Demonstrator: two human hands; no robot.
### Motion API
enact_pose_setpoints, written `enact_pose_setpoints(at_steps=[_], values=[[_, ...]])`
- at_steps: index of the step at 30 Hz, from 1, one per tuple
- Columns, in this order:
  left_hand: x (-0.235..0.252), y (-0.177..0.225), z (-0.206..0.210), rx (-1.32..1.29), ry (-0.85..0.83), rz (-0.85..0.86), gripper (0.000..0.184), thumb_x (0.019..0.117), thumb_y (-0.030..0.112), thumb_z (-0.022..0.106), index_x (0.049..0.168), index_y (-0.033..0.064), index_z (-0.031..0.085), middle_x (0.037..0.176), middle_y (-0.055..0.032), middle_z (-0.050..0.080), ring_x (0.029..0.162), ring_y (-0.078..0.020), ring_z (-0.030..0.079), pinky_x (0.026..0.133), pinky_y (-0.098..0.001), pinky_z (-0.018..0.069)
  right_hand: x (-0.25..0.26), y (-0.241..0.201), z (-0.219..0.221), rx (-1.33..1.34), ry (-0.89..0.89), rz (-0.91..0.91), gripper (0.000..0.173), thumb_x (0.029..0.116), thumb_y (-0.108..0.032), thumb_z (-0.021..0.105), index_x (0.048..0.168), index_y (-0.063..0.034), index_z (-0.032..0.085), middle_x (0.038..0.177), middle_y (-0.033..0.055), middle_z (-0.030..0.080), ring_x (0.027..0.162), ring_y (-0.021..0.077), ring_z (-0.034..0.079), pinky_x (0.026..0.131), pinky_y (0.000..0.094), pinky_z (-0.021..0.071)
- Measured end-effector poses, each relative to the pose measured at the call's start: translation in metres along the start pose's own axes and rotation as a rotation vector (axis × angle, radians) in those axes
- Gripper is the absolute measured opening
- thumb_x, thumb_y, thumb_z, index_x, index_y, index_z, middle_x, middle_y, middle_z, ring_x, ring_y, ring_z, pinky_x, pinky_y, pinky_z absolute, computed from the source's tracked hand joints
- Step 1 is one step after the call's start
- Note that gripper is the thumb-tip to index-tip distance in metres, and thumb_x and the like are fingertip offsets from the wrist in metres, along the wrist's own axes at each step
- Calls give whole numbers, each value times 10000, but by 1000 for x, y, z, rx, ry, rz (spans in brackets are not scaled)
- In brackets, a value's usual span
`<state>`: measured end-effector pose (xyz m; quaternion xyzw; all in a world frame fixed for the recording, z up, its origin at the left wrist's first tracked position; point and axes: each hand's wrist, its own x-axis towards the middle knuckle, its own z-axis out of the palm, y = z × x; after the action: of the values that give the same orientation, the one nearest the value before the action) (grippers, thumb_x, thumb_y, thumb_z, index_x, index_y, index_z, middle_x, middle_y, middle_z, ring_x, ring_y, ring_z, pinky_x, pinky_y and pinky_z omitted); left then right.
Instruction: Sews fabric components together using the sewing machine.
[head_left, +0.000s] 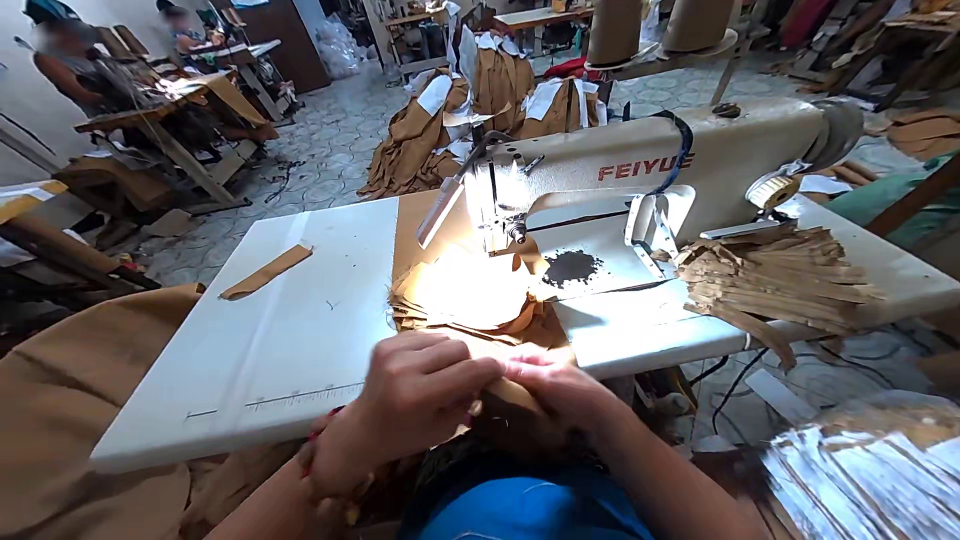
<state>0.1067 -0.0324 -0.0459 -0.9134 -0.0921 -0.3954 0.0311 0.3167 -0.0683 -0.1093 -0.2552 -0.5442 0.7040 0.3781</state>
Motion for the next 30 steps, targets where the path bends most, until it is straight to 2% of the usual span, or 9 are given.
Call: enact_pose_setpoints(at_steps=[3, 6, 8, 12, 16, 18, 21, 23, 30], values=[[-9, 11, -57, -51, 133, -167, 220, 1041, 340, 546, 1025, 167, 681, 824, 62, 631, 754, -5, 586, 686, -167, 483, 8, 30, 13, -49, -406, -31, 738, 993, -738, 297, 1084, -104, 664, 918, -24, 746, 788, 57, 705, 703, 258, 591], [-50, 16, -98, -92, 661, -538, 84, 1007, 106, 593, 1006, 100, 677, 923, 36, 704, 880, -71, 674, 846, -261, 564, 11, 43, 12, -268, -608, -136, 624, 1096, -398, 241, 1113, 45, 680, 999, 87, 745, 930, 119, 701, 878, 337, 561], [-70, 1, -126, 42, 900, -859, 187, 1055, 100, 477, 936, 29, 603, 805, 3, 654, 726, -58, 643, 701, -225, 563, 0, 27, -1, -399, -531, -213, 323, 1034, -181, 469, 1022, 55, 689, 859, 50, 696, 807, 49, 640, 756, 269, 525], [-60, -26, -135, 1, 628, -922, 118, 1035, 268, 591, 1100, 174, 621, 929, 132, 670, 830, 29, 649, 779, -170, 554, -38, -21, -42, -347, 30, -358, 131, 944, -119, 609, 910, -155, 730, 789, -173, 680, 739, -112, 606, 678, 110, 511], [-23, -68, -76, 93, 231, -908, 178, 986, 235, 679, 945, 64, 647, 739, 55, 567, 601, 29, 504, 569, -185, 464, -38, -46, -71, -358, 576, -206, 183, 975, -7, 580, 860, -73, 707, 650, -49, 660, 536, -13, 586, 510, 169, 512], [-26, -97, -43, 150, 38, -1016, 244, 998, 199, 668, 922, -32, 662, 756, -145, 610, 630, -230, 561, 591, -448, 484, -27, -39, -88, -331, 655, -175, 205, 1010, 4, 534, 894, -34, 700, 631, -25, 637, 513, 1, 569, 493, 176, 502], [-27, -114, -5, 208, -147, -1153, 375, 1022, 277, 643, 1275, 0, 635, 962, -303, 677, 865, -521, 649, 757, -737, 469, -15, -25, -98, -273, 678, -150, 236, 1024, 3, 500, 875, -41, 678, 661, -30, 634, 569, 11, 580, 558, 190, 514], [-21, -105, 9, 241, -183, -1050, 459, 1036, 278, 610, 1434, 62, 538, 986, -281, 682, 852, -509, 658, 730, -726, 480, -13, -24, -94, -220, 693, -136, 257, 1019, 10, 492, 846, -50, 673, 655, -31, 639, 574, 15, 591, 568, 192, 524], [18, -52, 41, 343, -150, -307, 167, 904, 165, 697, 1020, 115, 805, 778, -113, 659, 645, -292, 653, 510, -465, 492, -16, -29, -82, -139, 668, -142, 267, 1030, 7, 458, 895, -43, 683, 661, -20, 659, 558, 13, 603, 542, 184, 527]])
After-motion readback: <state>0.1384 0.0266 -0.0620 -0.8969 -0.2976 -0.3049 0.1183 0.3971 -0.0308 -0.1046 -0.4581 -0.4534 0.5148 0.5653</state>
